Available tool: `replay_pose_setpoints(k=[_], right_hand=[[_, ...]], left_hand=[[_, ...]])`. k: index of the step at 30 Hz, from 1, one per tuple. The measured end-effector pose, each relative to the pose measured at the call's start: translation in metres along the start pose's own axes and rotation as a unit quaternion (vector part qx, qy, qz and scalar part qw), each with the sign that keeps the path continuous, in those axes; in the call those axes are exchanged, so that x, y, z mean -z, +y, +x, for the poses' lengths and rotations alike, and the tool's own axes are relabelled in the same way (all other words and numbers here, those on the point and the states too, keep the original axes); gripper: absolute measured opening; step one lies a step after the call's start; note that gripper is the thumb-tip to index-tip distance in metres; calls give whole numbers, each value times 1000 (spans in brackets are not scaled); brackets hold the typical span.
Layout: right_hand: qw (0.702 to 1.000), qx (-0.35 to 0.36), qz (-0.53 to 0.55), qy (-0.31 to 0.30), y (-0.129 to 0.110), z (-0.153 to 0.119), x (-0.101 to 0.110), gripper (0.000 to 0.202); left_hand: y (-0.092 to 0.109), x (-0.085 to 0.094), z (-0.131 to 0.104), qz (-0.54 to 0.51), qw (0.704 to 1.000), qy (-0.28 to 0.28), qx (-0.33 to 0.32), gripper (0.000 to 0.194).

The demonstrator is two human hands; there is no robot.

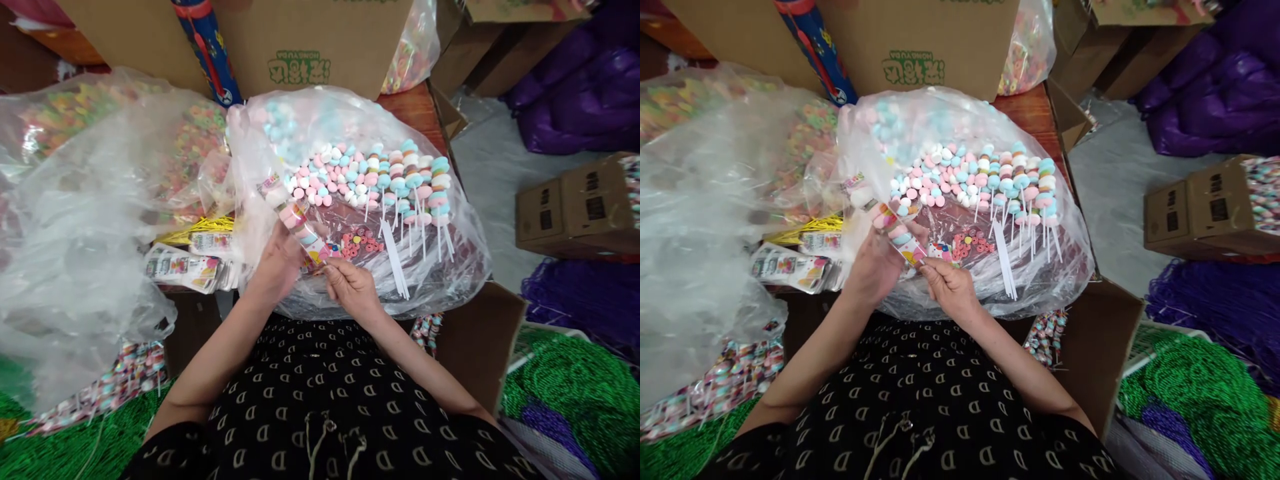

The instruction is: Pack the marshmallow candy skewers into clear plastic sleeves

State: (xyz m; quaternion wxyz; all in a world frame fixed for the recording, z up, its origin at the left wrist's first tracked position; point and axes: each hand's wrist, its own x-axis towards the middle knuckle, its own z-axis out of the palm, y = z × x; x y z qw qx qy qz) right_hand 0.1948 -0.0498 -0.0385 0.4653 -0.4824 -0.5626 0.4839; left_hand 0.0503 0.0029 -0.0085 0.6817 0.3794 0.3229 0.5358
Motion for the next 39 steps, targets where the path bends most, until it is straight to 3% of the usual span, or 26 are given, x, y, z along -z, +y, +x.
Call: replay_pose_setpoints(k=[4, 8, 13, 16, 19, 25, 30, 36, 39], right_hand=[[999, 0, -38, -10, -4, 4, 3, 34], [998, 17, -67, 14, -15, 11, 8, 32], [997, 32, -65, -9, -20, 14, 13, 34], [995, 45, -84, 30, -16, 14, 14, 31], [989, 45, -132, 56, -16, 14, 17, 40], [982, 89, -162, 31, -16, 24, 9, 45], [978, 116, -162, 61, -6, 27, 3, 38], [965, 149, -201, 82, 1, 25, 3, 36], [959, 164, -220, 69, 1, 23, -2, 34]], left_hand=[[6, 4, 4, 30, 999, 19, -5, 45], [-4, 7, 0, 80, 996, 12, -23, 39], [-11, 20, 0, 170, 985, 21, -35, 27], [-10, 24, 1, 188, 981, 38, -40, 29], [-8, 22, -1, 215, 975, 34, -50, 30], [-10, 14, -6, 252, 964, 7, -79, 30], [-13, 22, -6, 198, 980, 12, -35, 32], [9, 20, 3, 18, 1000, 17, 0, 63], [19, 13, 7, -37, 999, 6, 30, 54]])
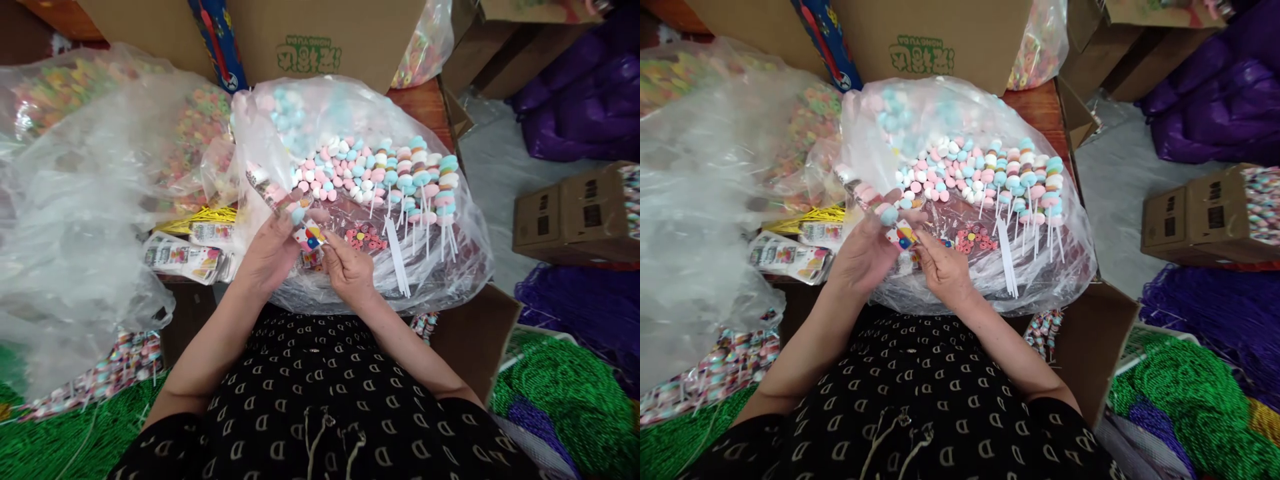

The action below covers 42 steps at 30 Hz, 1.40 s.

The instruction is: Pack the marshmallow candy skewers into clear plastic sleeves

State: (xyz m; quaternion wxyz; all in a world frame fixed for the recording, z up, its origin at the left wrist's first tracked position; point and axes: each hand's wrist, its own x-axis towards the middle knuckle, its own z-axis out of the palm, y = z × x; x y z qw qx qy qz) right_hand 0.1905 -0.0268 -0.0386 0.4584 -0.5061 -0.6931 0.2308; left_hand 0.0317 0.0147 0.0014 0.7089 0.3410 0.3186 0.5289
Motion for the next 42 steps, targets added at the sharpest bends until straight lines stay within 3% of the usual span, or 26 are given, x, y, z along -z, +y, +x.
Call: replay_pose_setpoints(k=[6, 10, 14, 16, 18, 20, 23, 25, 26, 29, 31, 33, 35, 37, 39, 40, 42], right_hand=[[999, 13, 29, 14, -6, -4, -11, 28], [996, -12, 86, -11, -12, -2, -13, 22], [989, -19, 119, -86, -15, 9, 7, 23], [988, -40, 133, -72, -15, 18, 21, 25], [979, -84, 180, -41, -14, 30, 30, 22], [954, -122, 262, -78, -15, 42, 33, 37], [873, -167, 389, -242, -22, 55, 26, 67], [826, -193, 433, -305, -29, 59, 15, 65], [820, -199, 441, -305, -33, 59, 9, 60], [872, -175, 415, -191, -42, 59, -13, 39], [918, -137, 364, -81, -47, 59, -27, 30], [945, -108, 310, -13, -51, 61, -36, 27], [952, -95, 289, -28, -55, 66, -38, 29], [940, -95, 306, -117, -58, 72, -36, 39], [917, -108, 327, -203, -59, 78, -35, 48], [910, -117, 331, -219, -59, 81, -38, 49], [916, -130, 325, -197, -59, 84, -49, 46]], left_hand=[[3, -16, -5, -58, 997, 40, 29, 21], [-1, -15, -7, -58, 998, 29, 20, 27], [-1, 1, -9, -36, 999, 11, 24, 29], [2, 9, -13, -43, 998, -9, 49, 31], [4, 12, -19, -58, 992, -63, 92, 33], [3, 12, -26, -74, 976, -148, 139, 35], [-3, 9, -34, -92, 946, -250, 182, 39], [-5, 11, -38, -86, 946, -259, 174, 39], [-4, 14, -39, -59, 954, -248, 154, 38], [4, 26, -39, 157, 975, -146, 53, 34], [11, 36, -38, 338, 940, -40, -17, 34], [17, 43, -37, 433, 899, 34, -57, 35], [20, 50, -39, 404, 913, 14, -53, 38], [21, 55, -42, 266, 961, -72, -12, 42], [23, 58, -47, 119, 981, -148, 35, 45], [23, 60, -49, 85, 983, -157, 44, 46], [25, 64, -53, 135, 985, -101, 24, 45]])
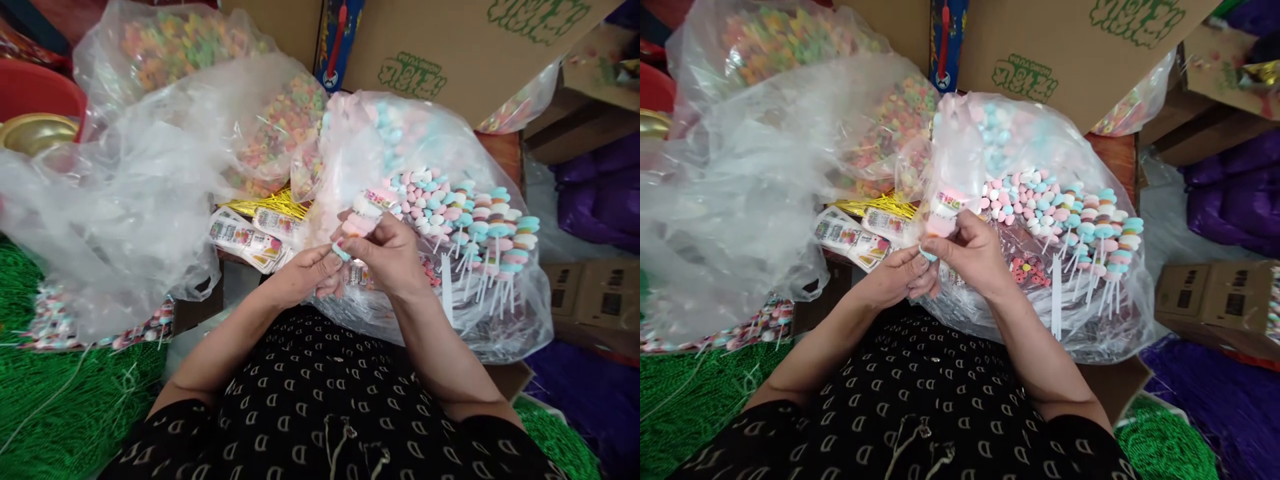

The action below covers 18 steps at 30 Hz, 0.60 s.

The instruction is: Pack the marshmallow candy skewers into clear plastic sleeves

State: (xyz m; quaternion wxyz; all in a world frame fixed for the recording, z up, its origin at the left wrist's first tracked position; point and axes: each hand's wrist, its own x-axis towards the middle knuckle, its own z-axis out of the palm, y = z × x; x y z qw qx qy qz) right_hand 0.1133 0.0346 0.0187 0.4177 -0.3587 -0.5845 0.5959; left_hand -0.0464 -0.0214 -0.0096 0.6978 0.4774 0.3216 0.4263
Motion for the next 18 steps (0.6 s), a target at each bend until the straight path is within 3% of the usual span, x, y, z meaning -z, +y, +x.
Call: replay_pose_setpoints(k=[2, 4, 6, 8, 9, 11, 14, 16, 18], right_hand=[[999, 12, -12, 44, 8, 10, -12, 44], [998, 20, -39, 36, 18, 23, -27, 41], [995, 14, -98, -25, 26, 38, -39, 35], [973, 10, -215, -87, 32, 54, -48, 30], [949, 10, -298, -107, 35, 61, -51, 27], [871, 3, -474, -129, 39, 73, -56, 25], [755, -21, -638, -149, 44, 83, -60, 29], [723, -28, -673, -154, 47, 85, -62, 34], [711, -33, -685, -154, 52, 87, -65, 39]], left_hand=[[0, 8, -4, 140, 981, 129, -31, 44], [0, 20, -9, 243, 938, 238, -59, 42], [1, 36, -14, 221, 925, 298, -85, 40], [5, 50, -18, 93, 925, 348, -120, 37], [9, 55, -19, 18, 916, 376, -139, 35], [18, 63, -21, -98, 895, 412, -138, 34], [28, 67, -22, -178, 884, 419, -107, 36], [29, 68, -22, -196, 885, 412, -99, 37], [25, 69, -22, -203, 887, 404, -97, 36]])
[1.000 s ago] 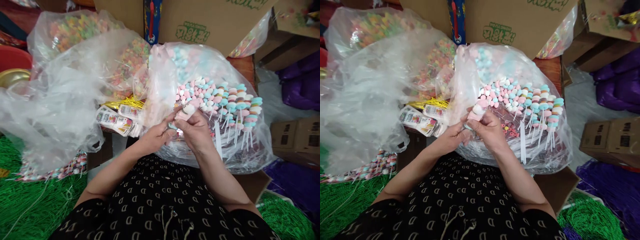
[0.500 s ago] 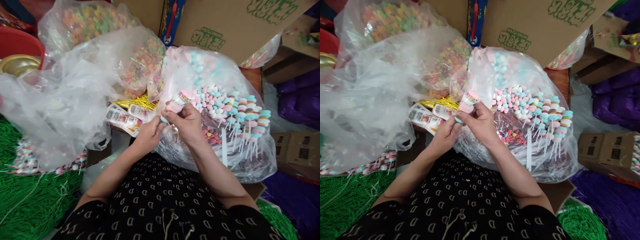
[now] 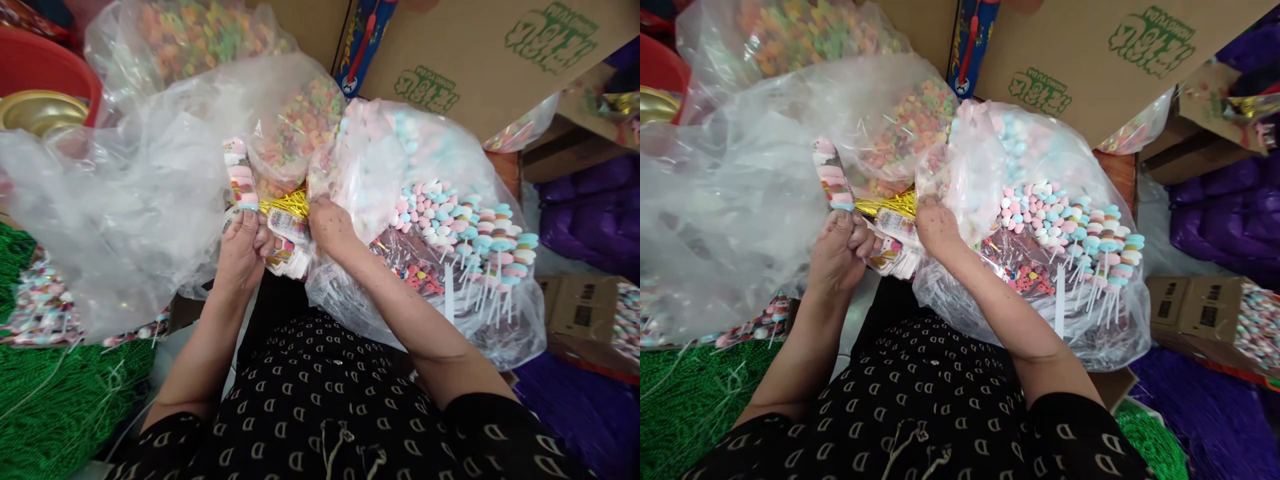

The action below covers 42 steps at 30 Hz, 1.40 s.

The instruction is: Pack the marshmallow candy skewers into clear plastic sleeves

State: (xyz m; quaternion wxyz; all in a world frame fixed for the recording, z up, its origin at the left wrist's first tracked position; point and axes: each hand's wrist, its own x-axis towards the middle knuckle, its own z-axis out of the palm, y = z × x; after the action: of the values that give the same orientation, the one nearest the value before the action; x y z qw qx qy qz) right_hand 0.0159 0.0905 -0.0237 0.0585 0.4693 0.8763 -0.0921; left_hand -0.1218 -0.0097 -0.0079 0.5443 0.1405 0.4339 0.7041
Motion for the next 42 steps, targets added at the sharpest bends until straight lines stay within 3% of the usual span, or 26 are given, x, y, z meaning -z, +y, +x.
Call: replay_pose_setpoints(k=[7, 19, 26, 30, 33, 37, 39, 42], right_hand=[[999, -42, 3, 9, 3, 7, -1, 38], [998, -15, 66, 13, 20, 6, 6, 36], [981, -26, 164, 98, 37, -5, 6, 33], [947, -46, 280, 152, 41, -8, 0, 27], [894, -36, 408, 183, 39, -16, 0, 21], [823, -6, 541, 173, 25, -34, 6, 23], [814, 17, 554, 175, 15, -41, 7, 24], [836, 33, 502, 217, 4, -45, 7, 18]], left_hand=[[-9, 9, 8, -11, 1000, -8, 16, 35], [-8, 11, 10, -23, 999, -22, 30, 35], [-9, 10, 10, -16, 999, -20, 29, 34], [-12, 7, 10, -7, 1000, -17, 20, 34], [-13, 3, 9, 9, 1000, -21, 18, 32], [-15, -11, 6, 36, 998, -47, 27, 30], [-18, -19, 5, 42, 997, -61, 37, 27], [-25, -30, 3, 42, 995, -73, 57, 24]])
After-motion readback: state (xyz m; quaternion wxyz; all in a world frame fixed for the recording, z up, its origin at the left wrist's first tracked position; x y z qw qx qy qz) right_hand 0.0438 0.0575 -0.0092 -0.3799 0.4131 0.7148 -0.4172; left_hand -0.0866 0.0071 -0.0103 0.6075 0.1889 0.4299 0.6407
